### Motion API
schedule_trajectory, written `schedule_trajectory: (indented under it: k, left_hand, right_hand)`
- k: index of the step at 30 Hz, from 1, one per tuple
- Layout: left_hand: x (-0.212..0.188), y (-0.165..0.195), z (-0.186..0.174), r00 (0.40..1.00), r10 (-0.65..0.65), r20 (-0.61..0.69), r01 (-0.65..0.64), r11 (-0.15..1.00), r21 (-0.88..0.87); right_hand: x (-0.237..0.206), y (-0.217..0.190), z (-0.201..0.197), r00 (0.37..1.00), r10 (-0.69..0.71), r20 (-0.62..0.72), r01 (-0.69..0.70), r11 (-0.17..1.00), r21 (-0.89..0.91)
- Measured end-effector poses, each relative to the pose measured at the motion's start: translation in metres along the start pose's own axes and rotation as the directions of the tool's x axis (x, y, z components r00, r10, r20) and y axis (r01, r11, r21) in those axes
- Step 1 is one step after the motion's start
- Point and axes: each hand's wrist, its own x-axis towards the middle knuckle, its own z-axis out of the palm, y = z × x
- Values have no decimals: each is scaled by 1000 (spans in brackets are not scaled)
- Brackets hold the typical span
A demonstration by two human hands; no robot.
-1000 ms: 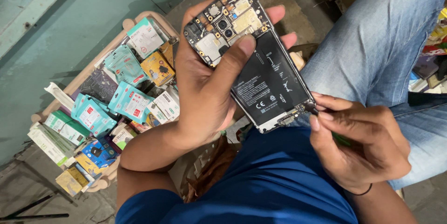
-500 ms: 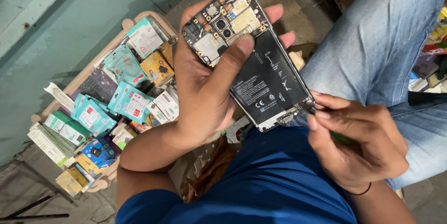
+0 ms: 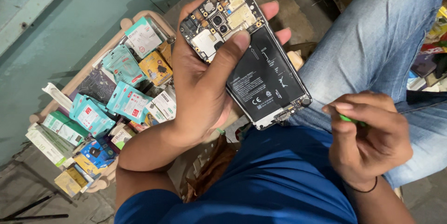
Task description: The person holds a disassembled smartphone with its back cover and battery exposed and uses a green pry tool to work on the internal components, prying along the edges and adjusting parts inside the phone while seated.
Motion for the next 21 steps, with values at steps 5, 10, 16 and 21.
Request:
schedule_trajectory:
  k: [5,10,16,21]
  left_hand:
    - [0,1,0,1000,-2,-8,3,1000,23]
    - [1,1,-1,1000,11,-5,-11,999,51]
    - [2,1,-2,1000,19,8,-19,999,49]
    - [1,2,-1,1000,2,-4,-2,999,39]
  right_hand:
    - [-1,3,-3,999,-34,12,35,993,-111]
    - [10,-2,-4,972,-218,89,234,942,-239]
    - [12,-9,-1,943,-326,69,328,869,-370]
    - [12,-6,0,936,-346,63,346,873,-344]
